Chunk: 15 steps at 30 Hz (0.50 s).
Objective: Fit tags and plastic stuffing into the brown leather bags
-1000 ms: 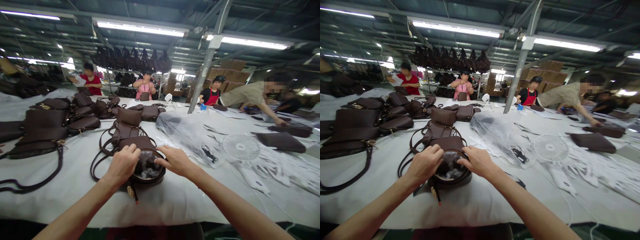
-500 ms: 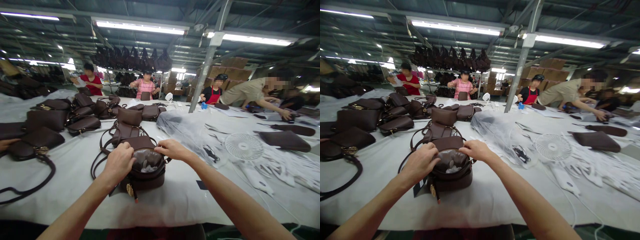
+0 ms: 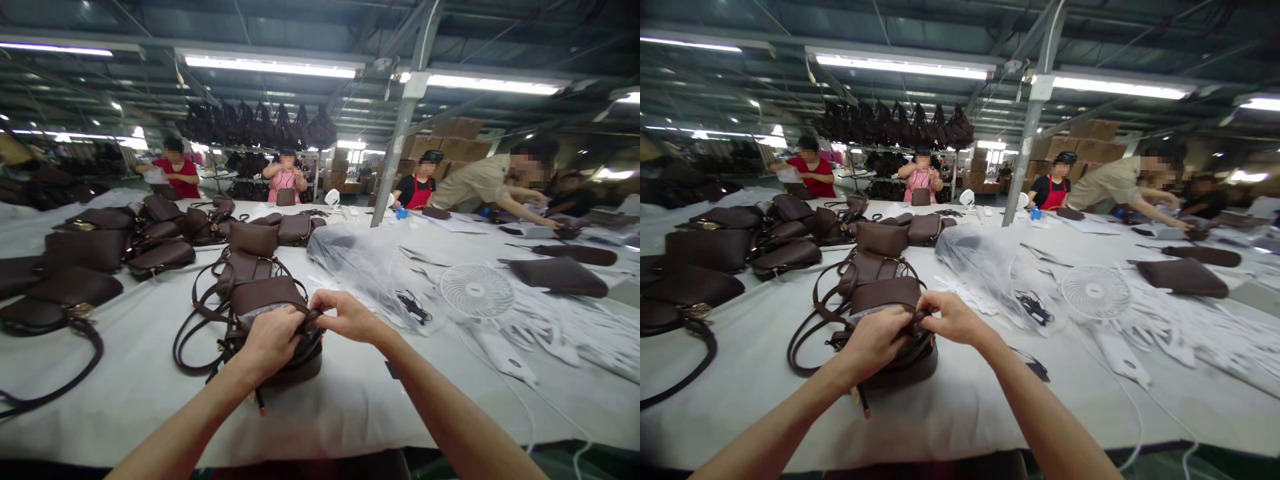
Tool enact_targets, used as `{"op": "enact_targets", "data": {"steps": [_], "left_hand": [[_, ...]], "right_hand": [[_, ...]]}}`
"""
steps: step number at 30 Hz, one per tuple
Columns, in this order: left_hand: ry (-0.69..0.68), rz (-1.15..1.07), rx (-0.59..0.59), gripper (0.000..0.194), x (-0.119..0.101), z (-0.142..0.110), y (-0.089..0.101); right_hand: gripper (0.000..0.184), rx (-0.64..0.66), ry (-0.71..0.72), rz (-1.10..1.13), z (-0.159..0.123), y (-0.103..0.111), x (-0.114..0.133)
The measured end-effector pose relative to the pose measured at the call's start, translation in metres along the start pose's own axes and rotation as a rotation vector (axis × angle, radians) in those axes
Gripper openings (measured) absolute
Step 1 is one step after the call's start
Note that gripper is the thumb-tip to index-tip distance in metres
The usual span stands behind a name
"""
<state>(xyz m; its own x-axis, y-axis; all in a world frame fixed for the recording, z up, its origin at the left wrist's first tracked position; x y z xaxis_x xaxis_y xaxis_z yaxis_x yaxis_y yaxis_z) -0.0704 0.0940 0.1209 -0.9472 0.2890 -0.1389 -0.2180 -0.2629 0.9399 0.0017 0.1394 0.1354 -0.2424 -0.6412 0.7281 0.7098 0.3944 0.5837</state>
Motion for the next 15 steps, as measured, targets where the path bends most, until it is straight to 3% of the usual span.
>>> {"op": "enact_targets", "data": {"steps": [6,11,15], "left_hand": [[0.113,0.100,-0.043,0.015,0.017,-0.001,0.003],[0.250,0.276,-0.091,0.016,0.037,-0.004,0.023],[0.182,0.174,-0.092,0.015,0.044,-0.012,0.023]], "right_hand": [[0.023,0.048,-0.005,-0.423,-0.003,-0.018,0.002],[0.028,0.218,-0.055,-0.673,0.008,-0.027,-0.001],[0.028,0.215,-0.076,-0.805,0.015,-0.027,0.002]]}}
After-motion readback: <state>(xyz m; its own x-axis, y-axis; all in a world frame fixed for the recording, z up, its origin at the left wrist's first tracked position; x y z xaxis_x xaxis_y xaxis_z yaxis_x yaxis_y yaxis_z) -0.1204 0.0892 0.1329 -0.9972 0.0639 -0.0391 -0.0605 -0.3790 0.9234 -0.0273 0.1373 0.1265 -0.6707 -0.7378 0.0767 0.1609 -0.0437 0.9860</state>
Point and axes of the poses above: each hand's wrist, its own z-axis towards the middle knuckle, its own y-axis out of the back of the hand, x = y × z, the point moved 10 cm from there along z, towards the middle knuckle, and after that the axes turned 9 degrees about -x, right-handed, at the moved point
